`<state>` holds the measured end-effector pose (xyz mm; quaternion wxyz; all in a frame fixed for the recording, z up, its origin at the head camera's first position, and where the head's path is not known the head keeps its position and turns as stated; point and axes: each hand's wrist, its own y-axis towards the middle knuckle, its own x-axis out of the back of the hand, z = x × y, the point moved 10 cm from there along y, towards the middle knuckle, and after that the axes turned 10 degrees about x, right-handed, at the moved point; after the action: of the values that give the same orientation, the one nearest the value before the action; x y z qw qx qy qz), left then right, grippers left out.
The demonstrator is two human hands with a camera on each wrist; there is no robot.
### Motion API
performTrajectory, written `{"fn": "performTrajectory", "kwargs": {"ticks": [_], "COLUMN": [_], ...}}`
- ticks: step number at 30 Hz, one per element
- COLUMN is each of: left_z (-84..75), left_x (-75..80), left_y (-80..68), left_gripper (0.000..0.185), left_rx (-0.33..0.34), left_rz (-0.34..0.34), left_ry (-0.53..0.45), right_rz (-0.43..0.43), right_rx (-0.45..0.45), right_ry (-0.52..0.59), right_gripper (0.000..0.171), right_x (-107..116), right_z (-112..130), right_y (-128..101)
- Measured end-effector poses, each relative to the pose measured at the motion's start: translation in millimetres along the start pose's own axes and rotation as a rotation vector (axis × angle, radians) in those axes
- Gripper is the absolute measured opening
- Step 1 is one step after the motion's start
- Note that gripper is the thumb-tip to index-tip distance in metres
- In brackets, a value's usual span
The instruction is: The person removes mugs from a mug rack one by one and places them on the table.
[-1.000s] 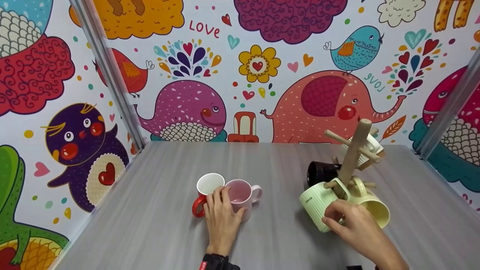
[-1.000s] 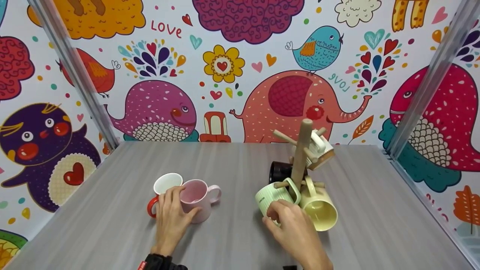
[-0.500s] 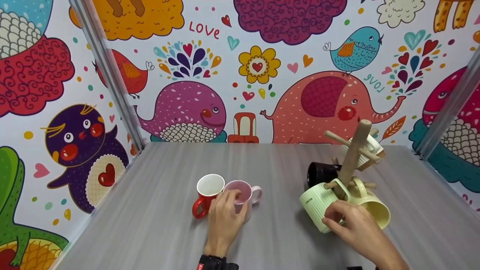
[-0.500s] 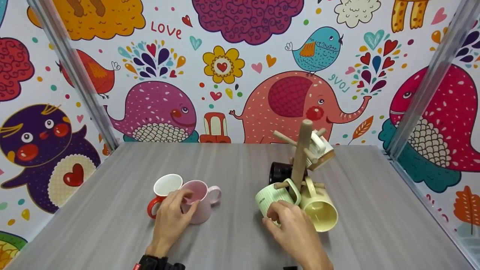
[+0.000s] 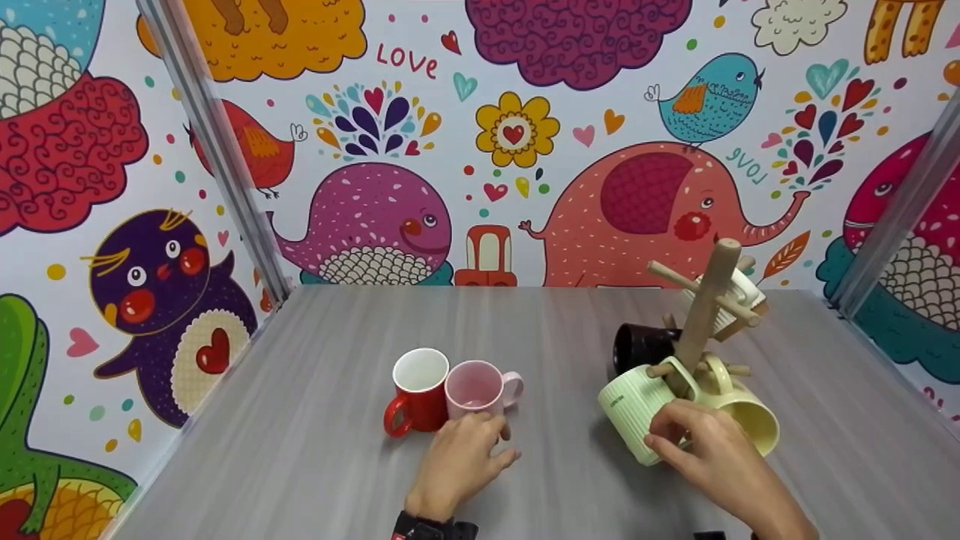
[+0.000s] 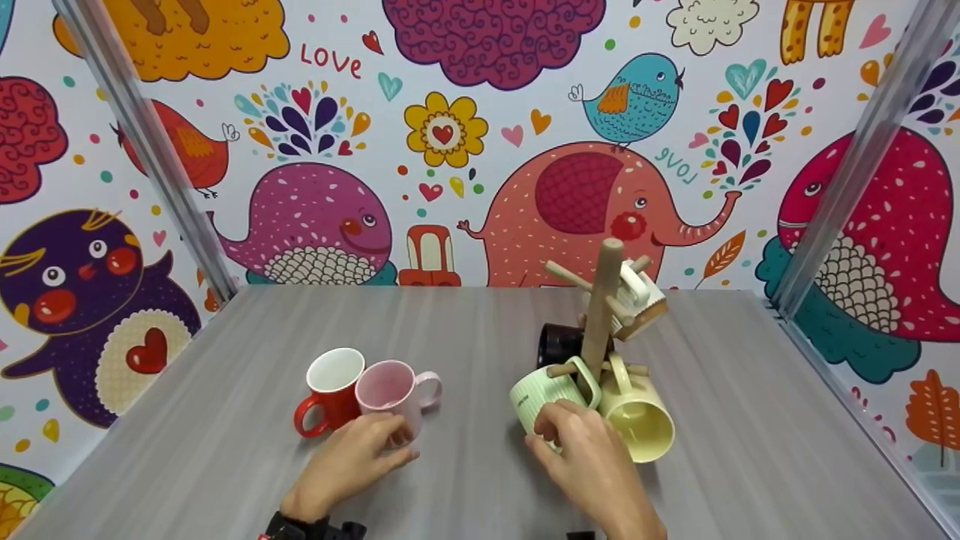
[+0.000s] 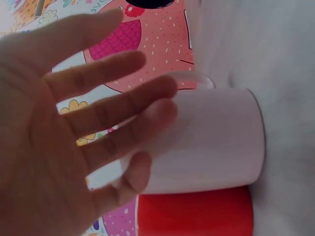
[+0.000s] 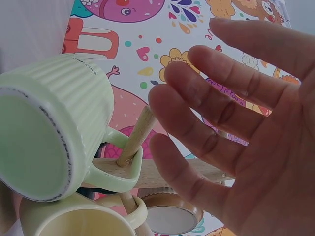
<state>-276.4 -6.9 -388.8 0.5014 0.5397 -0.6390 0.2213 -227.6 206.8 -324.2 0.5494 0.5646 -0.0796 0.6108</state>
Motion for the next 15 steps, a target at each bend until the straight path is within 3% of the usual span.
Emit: {"fn": "performTrajectory", "kwargs": {"ticks": [15], "left_z": [-0.5], "left_x": [-1.8], "left_y": [1.1], "left_gripper": [0.017], "left_rx": [0.027], "left_rz": [0.025], "left_ry": [-0.003], "right_rz": [0.002], "right_rx": [0.000], "right_ry": [-0.003], "right_gripper": [0.021], "right_x": [-0.7], "right_z": [-1.1], "right_y": [-0.1]}}
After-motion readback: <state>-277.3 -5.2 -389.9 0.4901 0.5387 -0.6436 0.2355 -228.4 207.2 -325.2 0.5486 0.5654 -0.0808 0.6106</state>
